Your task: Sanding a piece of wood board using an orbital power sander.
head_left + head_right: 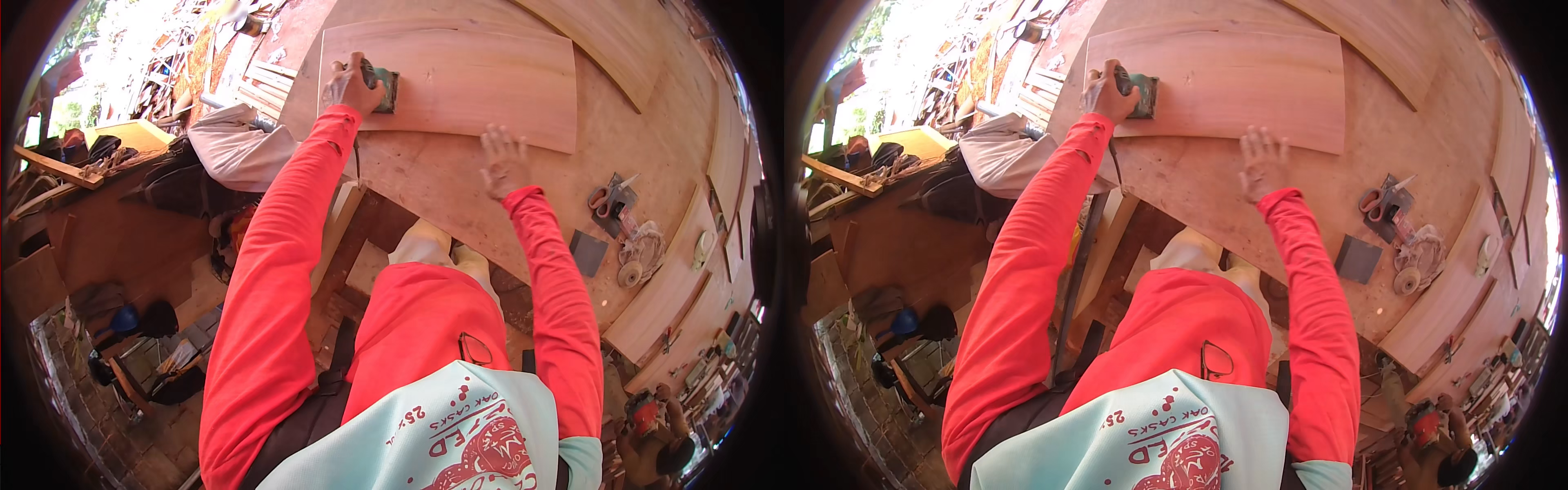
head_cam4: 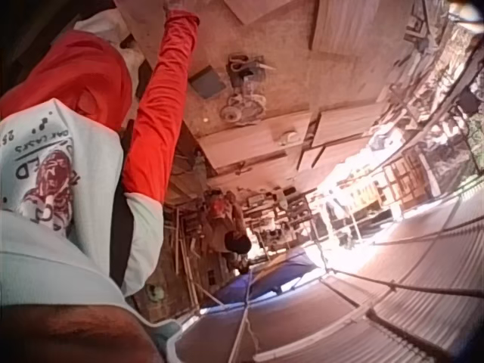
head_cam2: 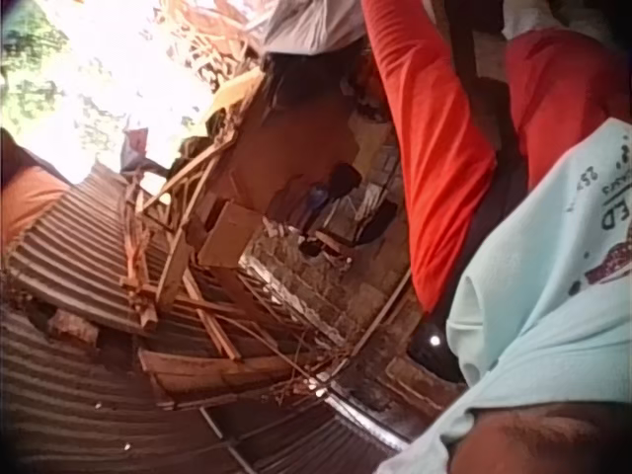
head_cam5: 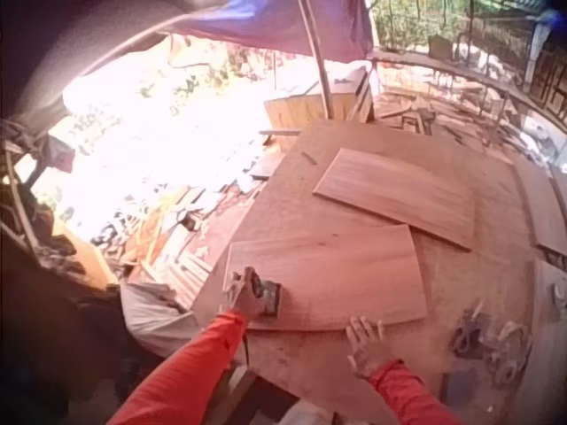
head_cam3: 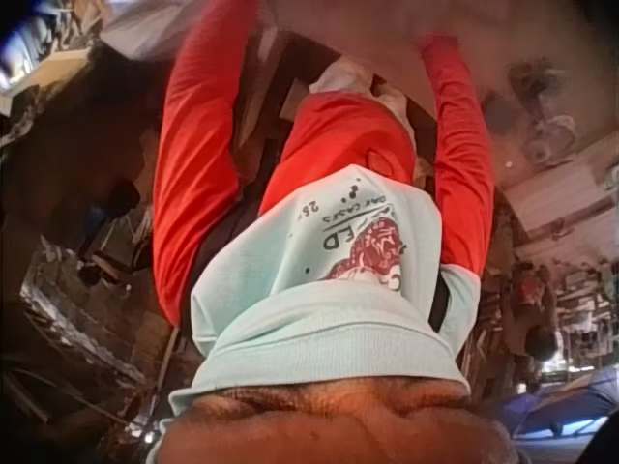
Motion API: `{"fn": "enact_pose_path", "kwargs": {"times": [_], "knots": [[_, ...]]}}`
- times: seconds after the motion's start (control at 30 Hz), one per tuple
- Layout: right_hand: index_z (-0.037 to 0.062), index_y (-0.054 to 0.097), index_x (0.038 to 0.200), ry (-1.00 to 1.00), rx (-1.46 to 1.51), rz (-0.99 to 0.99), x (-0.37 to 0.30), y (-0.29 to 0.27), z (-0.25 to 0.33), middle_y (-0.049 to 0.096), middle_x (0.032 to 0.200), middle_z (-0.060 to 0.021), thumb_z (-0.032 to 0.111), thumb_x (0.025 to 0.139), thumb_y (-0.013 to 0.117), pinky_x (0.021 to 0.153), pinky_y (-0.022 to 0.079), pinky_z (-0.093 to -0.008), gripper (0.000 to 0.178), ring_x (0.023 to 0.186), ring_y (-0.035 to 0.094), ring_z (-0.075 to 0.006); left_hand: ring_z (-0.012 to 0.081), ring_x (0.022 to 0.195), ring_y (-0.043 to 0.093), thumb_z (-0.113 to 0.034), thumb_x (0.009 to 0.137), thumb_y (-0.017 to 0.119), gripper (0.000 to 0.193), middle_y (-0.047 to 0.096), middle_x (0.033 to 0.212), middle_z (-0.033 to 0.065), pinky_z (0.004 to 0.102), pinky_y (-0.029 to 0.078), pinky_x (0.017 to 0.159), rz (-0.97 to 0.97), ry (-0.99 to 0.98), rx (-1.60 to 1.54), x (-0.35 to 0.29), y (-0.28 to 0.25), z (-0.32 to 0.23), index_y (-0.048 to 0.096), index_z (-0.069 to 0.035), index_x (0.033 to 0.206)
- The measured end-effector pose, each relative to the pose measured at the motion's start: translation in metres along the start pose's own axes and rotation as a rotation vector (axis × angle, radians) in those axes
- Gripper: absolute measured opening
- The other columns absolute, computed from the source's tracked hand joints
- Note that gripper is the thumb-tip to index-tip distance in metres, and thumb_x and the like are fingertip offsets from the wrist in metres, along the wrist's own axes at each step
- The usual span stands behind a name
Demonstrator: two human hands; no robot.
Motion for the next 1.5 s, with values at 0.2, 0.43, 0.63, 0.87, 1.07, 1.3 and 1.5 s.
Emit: {"fn": "enact_pose_path", "kwargs": {"times": [0.2, 0.43, 0.63, 0.87, 1.07, 1.3, 1.5], "knots": [[0.0084, 0.037, 0.155, -0.054, 0.034, -0.016, 0.065, -0.021, 0.056, 0.024, 0.166, -0.0098, 0.048, 0.089, 0.066, 0.122, 0.014, -0.0622, 0.083, 0.154, 0.018, -0.0308, 0.0444, 0.094, 0.067, -0.035, 0.072, 0.076, 0.063, 0.058, 0.113, 0.0230, 0.0528, 0.055, 0.083, -0.040, -0.079, 0.017, 0.048, -0.012, 0.035, 0.053, -0.018, 0.128], [0.0082, 0.035, 0.156, 0.030, -0.011, -0.080, 0.153, -0.047, 0.025, 0.023, 0.167, -0.0071, 0.051, 0.091, 0.064, 0.121, 0.014, -0.0648, 0.082, 0.155, 0.018, -0.0275, 0.0448, 0.098, 0.067, -0.038, 0.074, 0.074, 0.066, 0.059, 0.118, 0.0239, 0.0514, 0.055, 0.087, -0.022, -0.111, 0.041, 0.095, -0.016, 0.054, 0.052, -0.018, 0.133], [0.0047, 0.032, 0.157, 0.026, 0.031, -0.025, 0.080, -0.029, 0.047, 0.017, 0.168, -0.0111, 0.047, 0.088, 0.069, 0.121, 0.013, -0.0637, 0.089, 0.156, 0.014, -0.0288, 0.0442, 0.098, 0.068, -0.045, 0.074, 0.074, 0.065, 0.061, 0.112, 0.0229, 0.0517, 0.054, 0.086, -0.053, -0.121, 0.086, 0.121, -0.015, 0.067, 0.052, -0.022, 0.131], [0.0021, 0.028, 0.157, 0.029, 0.038, 0.055, 0.022, -0.008, 0.054, 0.014, 0.168, -0.0146, 0.043, 0.085, 0.073, 0.123, 0.014, -0.0601, 0.095, 0.156, 0.013, -0.0292, 0.0437, 0.098, 0.068, -0.045, 0.073, 0.075, 0.068, 0.062, 0.111, 0.0227, 0.0510, 0.054, 0.086, -0.034, -0.043, 0.075, 0.101, 0.002, 0.037, 0.052, -0.021, 0.132], [0.0024, 0.029, 0.157, -0.014, 0.016, -0.021, 0.036, -0.012, 0.037, 0.018, 0.168, -0.0131, 0.037, 0.087, 0.073, 0.122, 0.016, -0.0602, 0.090, 0.155, 0.017, -0.0284, 0.0453, 0.095, 0.067, -0.043, 0.072, 0.077, 0.069, 0.061, 0.110, 0.0236, 0.0517, 0.054, 0.085, -0.049, -0.021, 0.044, 0.051, 0.008, 0.030, 0.051, -0.020, 0.132], [0.0034, 0.031, 0.156, 0.004, -0.048, 0.022, 0.012, 0.000, 0.026, 0.019, 0.168, -0.0119, 0.035, 0.090, 0.070, 0.123, 0.016, -0.0600, 0.084, 0.155, 0.018, -0.0271, 0.0443, 0.095, 0.067, -0.041, 0.073, 0.078, 0.064, 0.061, 0.110, 0.0216, 0.0519, 0.054, 0.084, -0.031, -0.097, 0.065, -0.016, 0.004, -0.013, 0.052, -0.022, 0.129], [0.0044, 0.033, 0.155, 0.092, 0.008, 0.048, 0.002, -0.006, -0.019, 0.022, 0.167, -0.0102, 0.036, 0.091, 0.068, 0.123, 0.016, -0.0594, 0.080, 0.155, 0.019, -0.0262, 0.0469, 0.089, 0.068, -0.037, 0.074, 0.076, 0.062, 0.053, 0.119, 0.0240, 0.0549, 0.056, 0.079, -0.010, 0.000, 0.035, -0.055, 0.018, -0.058, 0.051, -0.020, 0.128]]}}
Point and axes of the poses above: each hand's wrist, its own x-axis towards the middle knuckle, its own y-axis out of the palm, z = x × y, the point moved 8 cm from there along x, towards the middle knuckle
